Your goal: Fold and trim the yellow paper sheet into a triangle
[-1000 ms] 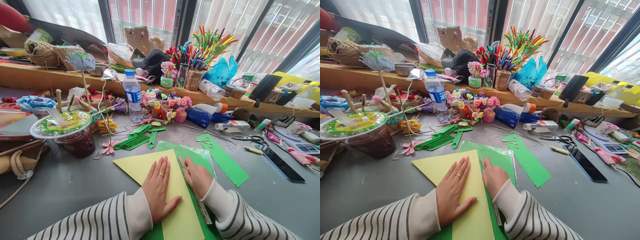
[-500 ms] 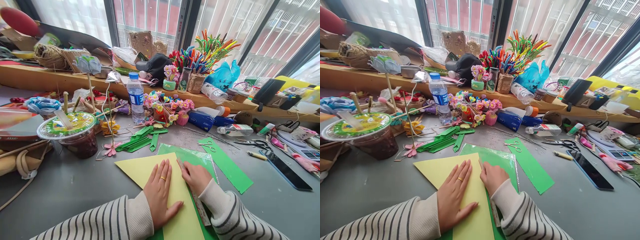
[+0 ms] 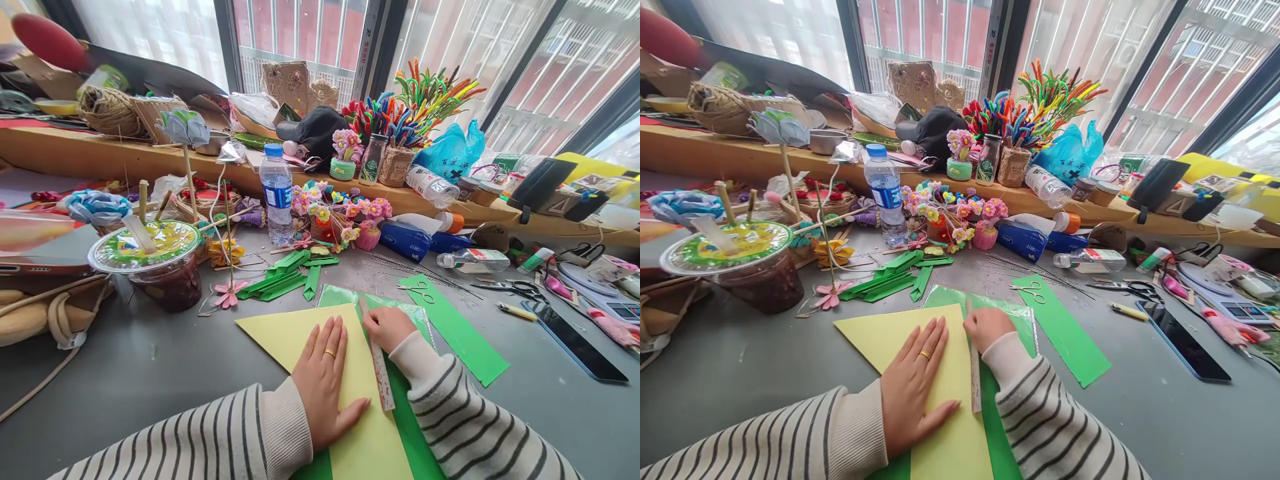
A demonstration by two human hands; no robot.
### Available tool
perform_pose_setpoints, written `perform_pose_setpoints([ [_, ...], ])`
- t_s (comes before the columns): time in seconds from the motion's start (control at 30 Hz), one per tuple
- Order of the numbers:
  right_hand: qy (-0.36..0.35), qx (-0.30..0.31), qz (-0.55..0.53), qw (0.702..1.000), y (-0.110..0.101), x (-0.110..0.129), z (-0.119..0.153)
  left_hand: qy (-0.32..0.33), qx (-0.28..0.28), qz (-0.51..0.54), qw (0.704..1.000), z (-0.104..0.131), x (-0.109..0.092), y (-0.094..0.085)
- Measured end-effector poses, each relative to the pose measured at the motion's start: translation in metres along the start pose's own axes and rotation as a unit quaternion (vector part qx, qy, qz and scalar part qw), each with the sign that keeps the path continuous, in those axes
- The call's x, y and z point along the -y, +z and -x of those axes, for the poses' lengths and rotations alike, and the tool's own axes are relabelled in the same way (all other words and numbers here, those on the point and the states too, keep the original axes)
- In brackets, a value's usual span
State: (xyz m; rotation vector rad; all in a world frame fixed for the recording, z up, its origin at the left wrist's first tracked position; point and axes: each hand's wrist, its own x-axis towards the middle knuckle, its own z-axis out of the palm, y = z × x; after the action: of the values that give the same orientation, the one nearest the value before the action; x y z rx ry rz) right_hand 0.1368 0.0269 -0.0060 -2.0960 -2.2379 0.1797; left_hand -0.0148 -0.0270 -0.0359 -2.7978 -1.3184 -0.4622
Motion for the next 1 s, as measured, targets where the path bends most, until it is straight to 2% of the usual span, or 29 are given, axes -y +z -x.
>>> perform_pose_setpoints([
  [0.13,0.010,0.007,0.011,1.000,-0.008,-0.013,-0.002,0.001,-0.011,-0.003,1.000,0.000,0.000,0.000],
  [0.4,-0.018,0.046,0.012,0.999,0.000,0.012,0.000,-0.005,0.006,-0.009,1.000,-0.001,0.000,0.000],
  [0.57,-0.009,0.048,0.035,0.998,-0.010,-0.010,0.002,0.005,0.000,-0.009,1.000,0.001,0.004,0.000],
  [0.7,-0.065,0.051,0.040,0.996,-0.022,-0.020,0.018,-0.052,0.005,-0.027,0.998,-0.003,0.007,-0.001],
  [0.83,-0.113,0.078,0.048,0.989,-0.015,-0.005,0.042,-0.096,0.018,-0.045,0.994,-0.009,0.008,-0.001],
  [1.0,-0.078,0.084,0.071,0.991,-0.005,-0.005,0.051,-0.099,0.019,-0.055,0.993,-0.008,0.008,-0.002],
])
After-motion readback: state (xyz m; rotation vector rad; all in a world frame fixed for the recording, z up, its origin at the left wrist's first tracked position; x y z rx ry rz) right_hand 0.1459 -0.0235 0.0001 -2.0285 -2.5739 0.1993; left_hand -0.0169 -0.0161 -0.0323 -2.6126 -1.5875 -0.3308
